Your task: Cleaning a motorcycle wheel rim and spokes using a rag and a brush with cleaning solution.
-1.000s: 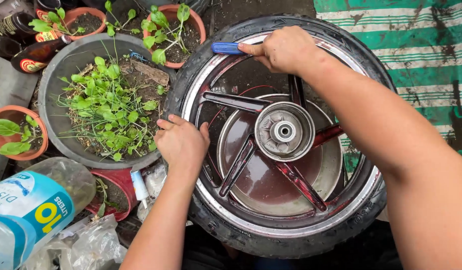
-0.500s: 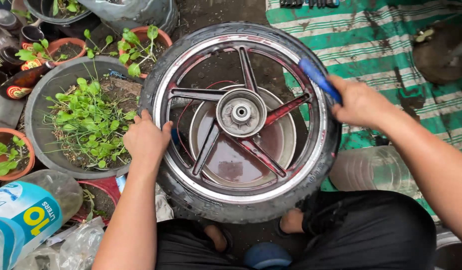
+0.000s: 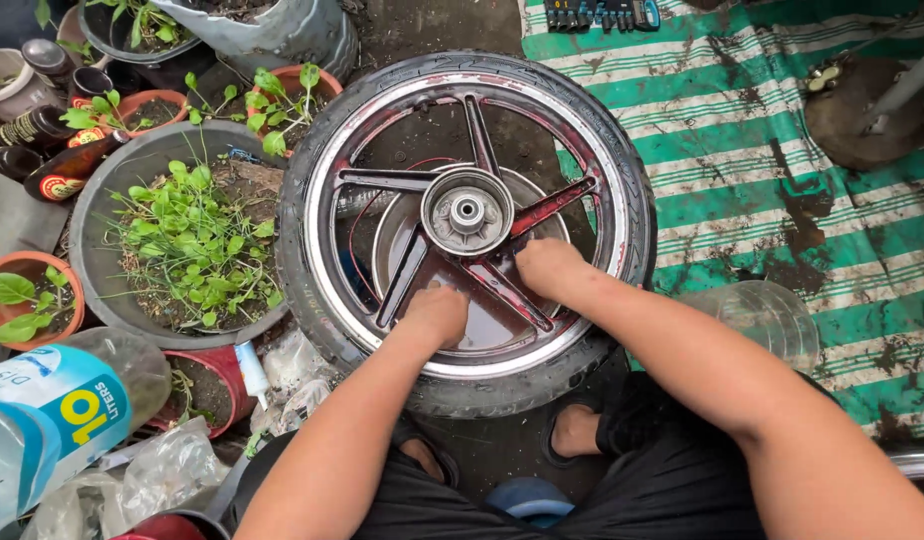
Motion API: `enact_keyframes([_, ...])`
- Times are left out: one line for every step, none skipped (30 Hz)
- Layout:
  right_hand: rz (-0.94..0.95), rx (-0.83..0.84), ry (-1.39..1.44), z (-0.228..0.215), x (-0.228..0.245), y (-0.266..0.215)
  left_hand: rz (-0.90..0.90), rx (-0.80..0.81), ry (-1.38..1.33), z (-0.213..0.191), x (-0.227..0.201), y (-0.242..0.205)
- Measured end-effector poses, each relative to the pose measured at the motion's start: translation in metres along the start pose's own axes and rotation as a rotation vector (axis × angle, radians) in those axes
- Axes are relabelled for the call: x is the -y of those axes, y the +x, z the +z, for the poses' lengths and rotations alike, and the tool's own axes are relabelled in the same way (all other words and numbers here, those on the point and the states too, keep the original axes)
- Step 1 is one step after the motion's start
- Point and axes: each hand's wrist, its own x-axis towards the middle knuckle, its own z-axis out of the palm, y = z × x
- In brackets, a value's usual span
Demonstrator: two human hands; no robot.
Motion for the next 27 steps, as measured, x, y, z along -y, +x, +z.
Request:
enact_keyframes([-0.026,0.106,0.059,0.017,-0.003,0.009,0.003,0.066,0.057,0.006,-0.002,0.001])
enact_keyframes([-0.054,0.216,0.114,0.035,-0.008,0.017,0.006,0.13,0.108,0.014,-0.005,0.003])
enact_keyframes([-0.05,0.218,0.11,0.026,-0.008,0.015,0.011,0.128,0.105,0.018,-0.004,0.011])
enact_keyframes([0.013,0.111,0.078,0.017,-0.008,0.012,-0.027,0.099,0.159,0.022,-0.005,0.018])
enact_keyframes([0.075,0.004,0.044,0.009,-0.009,0.009,-0.065,0.07,0.212,0.026,-0.006,0.025])
enact_keyframes([0.08,0.004,0.04,0.011,-0.003,0.001,-0.06,0.066,0.211,0.035,-0.002,0.029])
enact_keyframes([0.032,0.045,0.083,0.013,0.004,-0.007,-0.082,0.08,0.155,0.044,0.002,0.034])
enact_keyframes([-0.015,0.083,0.13,0.016,0.011,-0.013,-0.105,0.094,0.105,0.052,0.007,0.04])
enact_keyframes([-0.008,0.08,0.127,-0.002,0.007,-0.013,-0.1,0.09,0.108,0.03,0.001,0.039])
enact_keyframes([0.015,0.174,0.179,-0.016,0.01,-0.02,-0.116,0.131,0.058,0.017,-0.008,0.029])
enact_keyframes([0.038,0.268,0.23,-0.029,0.012,-0.026,-0.134,0.172,0.009,0.003,-0.016,0.019])
enact_keyframes([0.036,0.268,0.233,-0.071,0.009,-0.041,-0.136,0.175,0.01,0.013,-0.012,0.027])
enact_keyframes([0.066,0.322,0.249,-0.114,0.006,-0.056,-0.113,0.124,-0.047,0.023,-0.007,0.033])
enact_keyframes([0.099,0.371,0.259,-0.158,0.001,-0.07,-0.087,0.065,-0.103,0.03,-0.003,0.043])
enact_keyframes([0.098,0.367,0.257,-0.182,-0.009,-0.087,-0.088,0.06,-0.102,0.017,-0.005,0.036])
enact_keyframes([0.151,0.37,0.284,-0.204,-0.018,-0.107,-0.103,0.065,-0.094,0.007,-0.01,0.028])
enact_keyframes([0.203,0.373,0.312,-0.225,-0.027,-0.127,-0.118,0.07,-0.086,-0.003,-0.015,0.02])
enact_keyframes([0.207,0.374,0.308,-0.219,-0.032,-0.134,-0.114,0.068,-0.088,-0.033,-0.025,0.001])
enact_keyframes([0.191,0.296,0.348,-0.211,-0.038,-0.14,-0.122,0.128,-0.05,-0.063,-0.036,-0.017])
enact_keyframes([0.173,0.228,0.393,-0.201,-0.04,-0.151,-0.131,0.2,-0.016,-0.087,-0.048,-0.041])
enact_keyframes([0.175,0.24,0.395,-0.2,-0.035,-0.153,-0.128,0.209,-0.022,-0.063,-0.036,-0.025])
enact_keyframes([0.16,0.196,0.326,-0.2,-0.03,-0.151,-0.133,0.201,-0.028,-0.041,-0.021,-0.006])
enact_keyframes([0.144,0.153,0.258,-0.202,-0.025,-0.149,-0.139,0.194,-0.033,-0.02,-0.007,0.011])
enact_keyframes([0.134,0.151,0.255,-0.178,-0.021,-0.14,-0.147,0.191,-0.038,-0.034,-0.01,0.003])
enact_keyframes([0.092,0.133,0.189,-0.155,-0.016,-0.131,-0.161,0.233,-0.072,-0.049,-0.014,-0.006])
enact_keyframes([0.058,0.12,0.127,-0.129,-0.01,-0.126,-0.167,0.283,-0.106,-0.061,-0.02,-0.016])
enact_keyframes([0.057,0.126,0.127,-0.118,-0.004,-0.126,-0.166,0.287,-0.109,-0.068,-0.027,-0.026])
